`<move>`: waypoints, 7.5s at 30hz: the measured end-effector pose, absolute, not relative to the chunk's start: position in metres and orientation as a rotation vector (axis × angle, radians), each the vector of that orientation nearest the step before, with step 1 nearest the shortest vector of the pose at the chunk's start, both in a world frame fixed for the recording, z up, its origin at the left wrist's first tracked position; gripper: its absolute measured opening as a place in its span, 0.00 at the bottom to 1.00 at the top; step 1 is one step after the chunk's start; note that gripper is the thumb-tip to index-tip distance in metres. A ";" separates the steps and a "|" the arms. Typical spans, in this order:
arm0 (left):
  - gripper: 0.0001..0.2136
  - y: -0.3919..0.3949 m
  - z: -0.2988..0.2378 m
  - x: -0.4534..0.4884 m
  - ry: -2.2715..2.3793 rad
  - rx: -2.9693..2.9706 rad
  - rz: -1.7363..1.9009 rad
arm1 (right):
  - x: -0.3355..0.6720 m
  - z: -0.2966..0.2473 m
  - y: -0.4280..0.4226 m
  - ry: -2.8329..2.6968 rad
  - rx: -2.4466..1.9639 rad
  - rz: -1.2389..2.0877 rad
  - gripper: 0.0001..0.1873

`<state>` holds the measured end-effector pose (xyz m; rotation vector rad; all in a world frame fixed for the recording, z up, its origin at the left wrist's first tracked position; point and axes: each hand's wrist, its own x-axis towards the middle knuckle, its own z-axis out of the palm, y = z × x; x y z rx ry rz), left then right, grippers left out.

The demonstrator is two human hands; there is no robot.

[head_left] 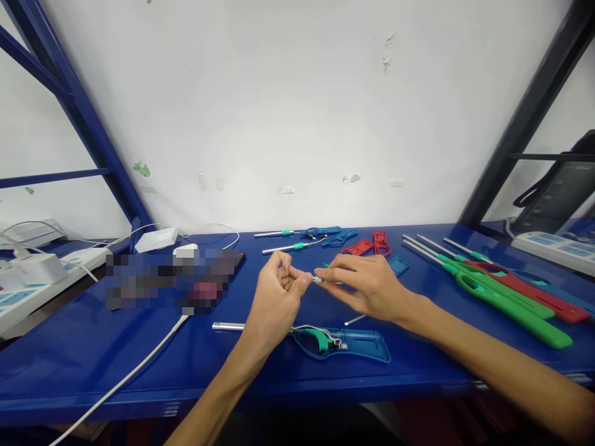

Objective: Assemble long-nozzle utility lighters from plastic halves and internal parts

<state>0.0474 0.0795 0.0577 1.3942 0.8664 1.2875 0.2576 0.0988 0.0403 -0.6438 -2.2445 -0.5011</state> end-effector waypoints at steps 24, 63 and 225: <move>0.19 0.076 0.049 0.046 0.889 1.456 1.170 | 0.255 0.029 0.098 -2.245 -0.652 -0.314 0.13; 0.15 0.072 0.063 0.048 0.903 1.628 1.342 | 0.257 0.032 0.101 -2.214 -0.665 -0.298 0.11; 0.06 0.058 0.016 0.044 0.881 2.688 0.871 | 0.264 -0.002 0.004 -2.012 -1.220 0.036 0.13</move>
